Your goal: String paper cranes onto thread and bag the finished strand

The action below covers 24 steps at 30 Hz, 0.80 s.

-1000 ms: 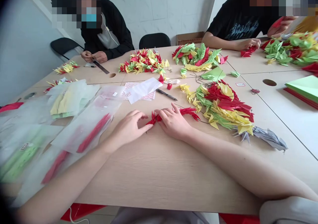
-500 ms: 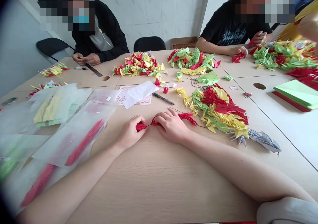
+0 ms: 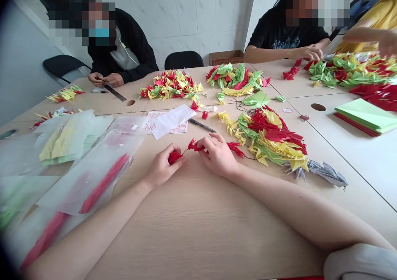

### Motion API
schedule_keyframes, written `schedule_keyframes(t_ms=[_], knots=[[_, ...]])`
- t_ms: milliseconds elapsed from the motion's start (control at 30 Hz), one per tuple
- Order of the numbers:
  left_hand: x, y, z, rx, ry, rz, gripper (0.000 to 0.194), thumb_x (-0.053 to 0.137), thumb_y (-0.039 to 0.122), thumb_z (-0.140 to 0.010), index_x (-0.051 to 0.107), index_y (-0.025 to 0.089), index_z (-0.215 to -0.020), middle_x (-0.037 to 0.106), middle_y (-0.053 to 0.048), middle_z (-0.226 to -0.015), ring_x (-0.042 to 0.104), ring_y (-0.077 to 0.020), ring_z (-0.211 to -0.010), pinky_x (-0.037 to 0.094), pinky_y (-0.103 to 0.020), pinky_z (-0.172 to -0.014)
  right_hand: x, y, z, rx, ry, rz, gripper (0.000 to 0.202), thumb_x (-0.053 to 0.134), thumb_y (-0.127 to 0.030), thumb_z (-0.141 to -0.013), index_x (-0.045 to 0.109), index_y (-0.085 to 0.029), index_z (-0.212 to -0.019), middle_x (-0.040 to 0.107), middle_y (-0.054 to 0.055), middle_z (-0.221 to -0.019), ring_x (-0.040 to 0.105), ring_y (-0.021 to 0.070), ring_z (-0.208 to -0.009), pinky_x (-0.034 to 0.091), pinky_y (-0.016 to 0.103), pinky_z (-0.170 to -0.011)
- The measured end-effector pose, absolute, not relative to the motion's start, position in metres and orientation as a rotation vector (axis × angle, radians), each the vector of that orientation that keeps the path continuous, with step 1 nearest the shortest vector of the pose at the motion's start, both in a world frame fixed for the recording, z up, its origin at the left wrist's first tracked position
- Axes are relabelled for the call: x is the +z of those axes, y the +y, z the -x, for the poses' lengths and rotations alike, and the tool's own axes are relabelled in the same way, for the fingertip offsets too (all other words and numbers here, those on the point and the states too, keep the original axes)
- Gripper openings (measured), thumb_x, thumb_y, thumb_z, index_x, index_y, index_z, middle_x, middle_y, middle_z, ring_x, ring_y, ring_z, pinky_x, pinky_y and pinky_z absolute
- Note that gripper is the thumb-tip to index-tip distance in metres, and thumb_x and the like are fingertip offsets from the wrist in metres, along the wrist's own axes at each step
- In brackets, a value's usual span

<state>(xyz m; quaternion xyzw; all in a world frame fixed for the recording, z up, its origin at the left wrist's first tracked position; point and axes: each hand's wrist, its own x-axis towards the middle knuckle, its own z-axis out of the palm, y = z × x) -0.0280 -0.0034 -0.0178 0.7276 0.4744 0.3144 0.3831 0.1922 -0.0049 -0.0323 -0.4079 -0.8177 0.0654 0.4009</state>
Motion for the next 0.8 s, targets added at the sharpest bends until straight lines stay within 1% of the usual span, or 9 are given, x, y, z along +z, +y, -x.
schedule_keyframes(t_ms=[67,100,233,300,367,467,567,633,800], knots=[[-0.018,-0.001,0.027,0.818,1.171,-1.754,0.028,0.068,0.037,-0.079,0.046,0.020,-0.075,0.044,0.005,-0.065,0.042,-0.0111,-0.059,0.034,-0.024,-0.058,-0.032,-0.004,-0.193,0.167,-2.080,1.014,0.018,0.049,-0.008,-0.086,0.053,-0.023,-0.094,0.073,0.003,-0.096,0.067,0.0194,-0.088,0.042,0.046,-0.105],[-0.019,0.000,0.026,0.829,1.143,-1.662,0.027,0.068,0.035,-0.079,0.046,0.020,-0.075,0.046,0.005,-0.065,0.045,-0.0108,-0.059,0.034,-0.024,-0.058,-0.032,-0.003,-0.193,0.168,-2.088,1.002,0.019,0.049,-0.008,-0.085,0.052,-0.023,-0.094,0.073,0.003,-0.097,0.068,0.0192,-0.088,0.041,0.046,-0.106],[-0.015,0.005,0.017,0.793,1.002,-1.203,0.011,0.058,0.025,-0.078,0.053,0.019,-0.086,0.061,0.000,-0.072,0.061,-0.0145,-0.064,0.043,-0.025,-0.059,-0.032,-0.002,-0.194,0.169,-2.100,0.974,0.022,0.048,-0.006,-0.081,0.052,-0.023,-0.094,0.072,0.003,-0.096,0.068,0.0185,-0.088,0.040,0.046,-0.106],[-0.012,0.008,0.010,0.755,0.979,-1.062,0.017,0.056,0.023,-0.078,0.056,0.018,-0.094,0.065,-0.002,-0.074,0.065,-0.0172,-0.066,0.045,-0.026,-0.059,-0.032,-0.002,-0.193,0.184,-2.087,0.967,0.022,0.048,-0.005,-0.080,0.051,-0.023,-0.093,0.072,0.002,-0.095,0.068,0.0187,-0.087,0.041,0.046,-0.105],[-0.010,0.010,0.004,0.752,0.968,-0.982,0.023,0.057,0.025,-0.080,0.058,0.017,-0.101,0.069,-0.005,-0.082,0.067,-0.0176,-0.066,0.046,-0.026,-0.058,-0.032,-0.002,-0.193,0.204,-2.071,0.960,0.022,0.048,-0.006,-0.081,0.051,-0.023,-0.093,0.072,0.002,-0.094,0.068,0.0188,-0.086,0.041,0.046,-0.105],[-0.012,0.012,-0.001,0.784,0.899,-0.918,0.029,0.059,0.026,-0.080,0.063,0.016,-0.107,0.070,-0.007,-0.094,0.065,-0.0139,-0.064,0.044,-0.024,-0.056,-0.032,-0.003,-0.194,0.209,-2.057,0.957,0.021,0.049,-0.007,-0.082,0.051,-0.024,-0.094,0.071,0.002,-0.092,0.066,0.0192,-0.085,0.042,0.045,-0.104],[-0.018,0.013,-0.001,0.802,0.821,-0.902,0.029,0.060,0.023,-0.078,0.069,0.014,-0.104,0.069,-0.007,-0.089,0.061,-0.0118,-0.064,0.044,-0.023,-0.057,-0.031,-0.004,-0.195,0.220,-2.033,0.999,0.018,0.052,-0.008,-0.082,0.050,-0.023,-0.092,0.070,0.005,-0.090,0.064,0.0214,-0.087,0.049,0.040,-0.091],[-0.021,0.013,0.002,0.787,0.795,-0.912,0.030,0.062,0.021,-0.075,0.070,0.015,-0.103,0.069,-0.006,-0.087,0.058,-0.0107,-0.062,0.042,-0.022,-0.054,-0.030,-0.004,-0.196,0.250,-2.018,1.031,0.015,0.053,-0.011,-0.084,0.049,-0.023,-0.092,0.068,0.006,-0.089,0.063,0.0218,-0.086,0.051,0.037,-0.082],[-0.022,0.010,0.010,0.739,0.778,-0.999,0.028,0.069,0.020,-0.074,0.070,0.018,-0.102,0.069,-0.004,-0.089,0.046,-0.0053,-0.051,0.029,-0.019,-0.044,-0.027,-0.004,-0.195,0.398,-1.971,1.090,0.001,0.049,-0.021,-0.095,0.049,-0.022,-0.095,0.068,0.006,-0.089,0.062,0.0199,-0.083,0.049,0.033,-0.076]])
